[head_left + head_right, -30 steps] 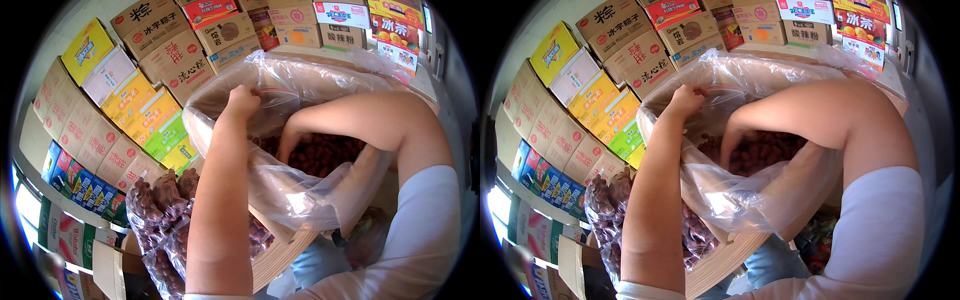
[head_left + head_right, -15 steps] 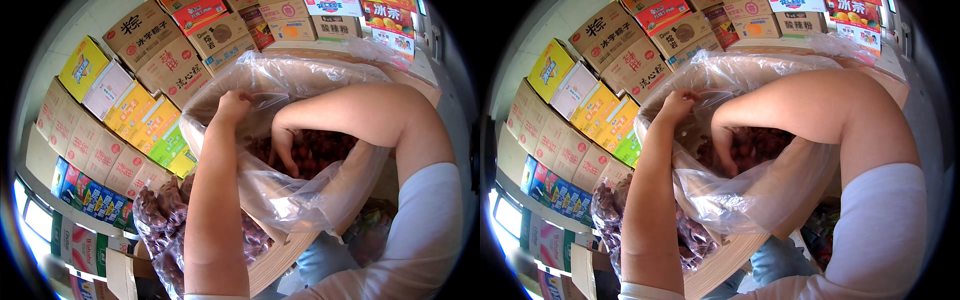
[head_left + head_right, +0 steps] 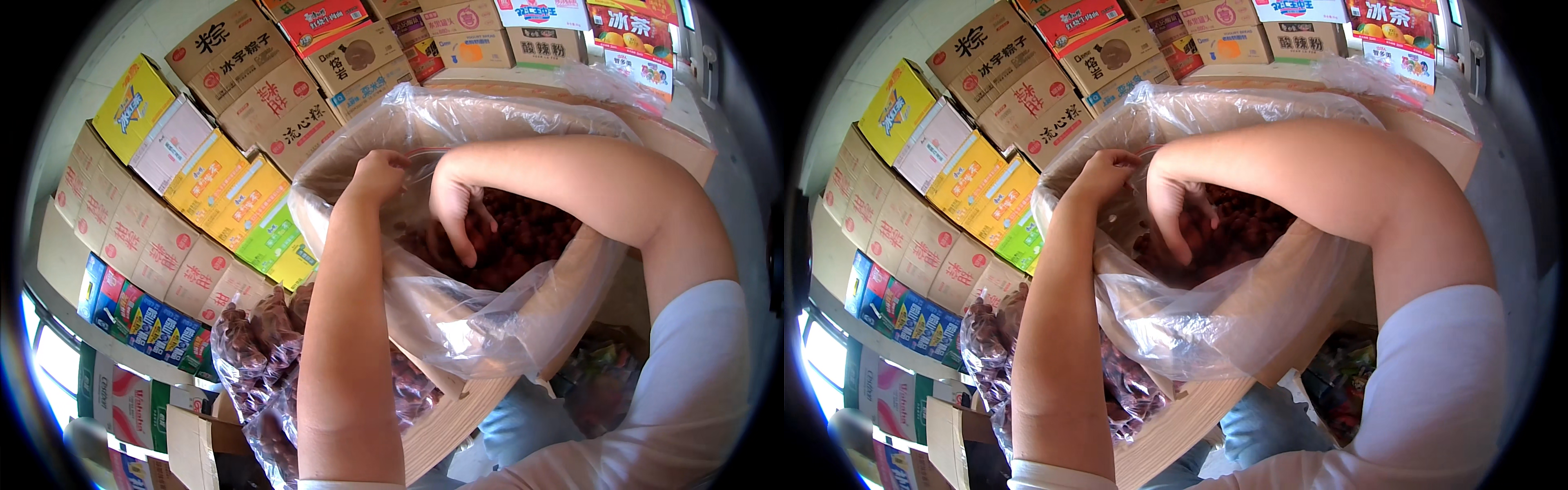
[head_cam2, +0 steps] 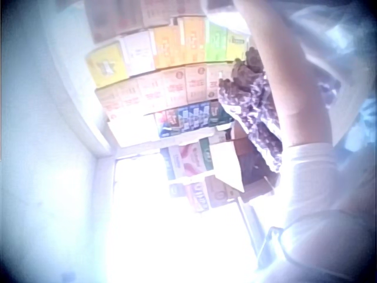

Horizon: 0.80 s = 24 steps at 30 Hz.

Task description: The person scoops dried red dates from a large bulk bag into small clear plastic bags. They seal each bag by hand and place it on a wooden table. The process is repeated multiple times.

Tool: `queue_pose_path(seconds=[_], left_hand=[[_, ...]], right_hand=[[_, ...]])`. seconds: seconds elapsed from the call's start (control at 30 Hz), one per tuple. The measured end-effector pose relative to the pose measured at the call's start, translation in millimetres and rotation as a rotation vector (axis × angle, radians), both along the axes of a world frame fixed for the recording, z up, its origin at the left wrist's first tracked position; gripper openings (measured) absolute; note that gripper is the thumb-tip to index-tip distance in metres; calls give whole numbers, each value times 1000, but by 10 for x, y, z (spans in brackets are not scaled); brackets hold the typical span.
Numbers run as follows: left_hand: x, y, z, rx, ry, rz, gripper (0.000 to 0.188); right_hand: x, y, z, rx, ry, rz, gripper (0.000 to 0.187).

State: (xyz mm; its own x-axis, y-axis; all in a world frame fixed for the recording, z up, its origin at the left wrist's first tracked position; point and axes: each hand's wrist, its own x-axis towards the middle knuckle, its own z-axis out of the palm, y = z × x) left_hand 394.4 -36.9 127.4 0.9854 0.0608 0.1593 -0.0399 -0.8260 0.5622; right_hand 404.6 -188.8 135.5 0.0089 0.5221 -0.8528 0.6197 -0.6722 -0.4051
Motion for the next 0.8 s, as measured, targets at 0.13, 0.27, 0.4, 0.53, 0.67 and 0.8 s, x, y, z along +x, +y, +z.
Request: queue_pose_path(seconds=[0.13,0.27,0.4,0.53,0.67,0.8], left_hand=[[56,59,-41,19,-21,-31,30],[83,48,-21,86,9,23,31],[97,91,-23,99,95,18,31],[118,110,-57,95,79,-61,35],[41,-17,-10,65,52,-212,46],[-32,-33,27,2,88,-218,52]], right_hand=[[89,-78,218,115,-19,-46,50],[155,-279,498,306,39,-77,44],[300,-434,673,501,156,-105,39],[314,-584,776,773,101,-249,36],[358,-577,765,955,98,-418,33],[306,-413,674,1014,-3,-630,32]])
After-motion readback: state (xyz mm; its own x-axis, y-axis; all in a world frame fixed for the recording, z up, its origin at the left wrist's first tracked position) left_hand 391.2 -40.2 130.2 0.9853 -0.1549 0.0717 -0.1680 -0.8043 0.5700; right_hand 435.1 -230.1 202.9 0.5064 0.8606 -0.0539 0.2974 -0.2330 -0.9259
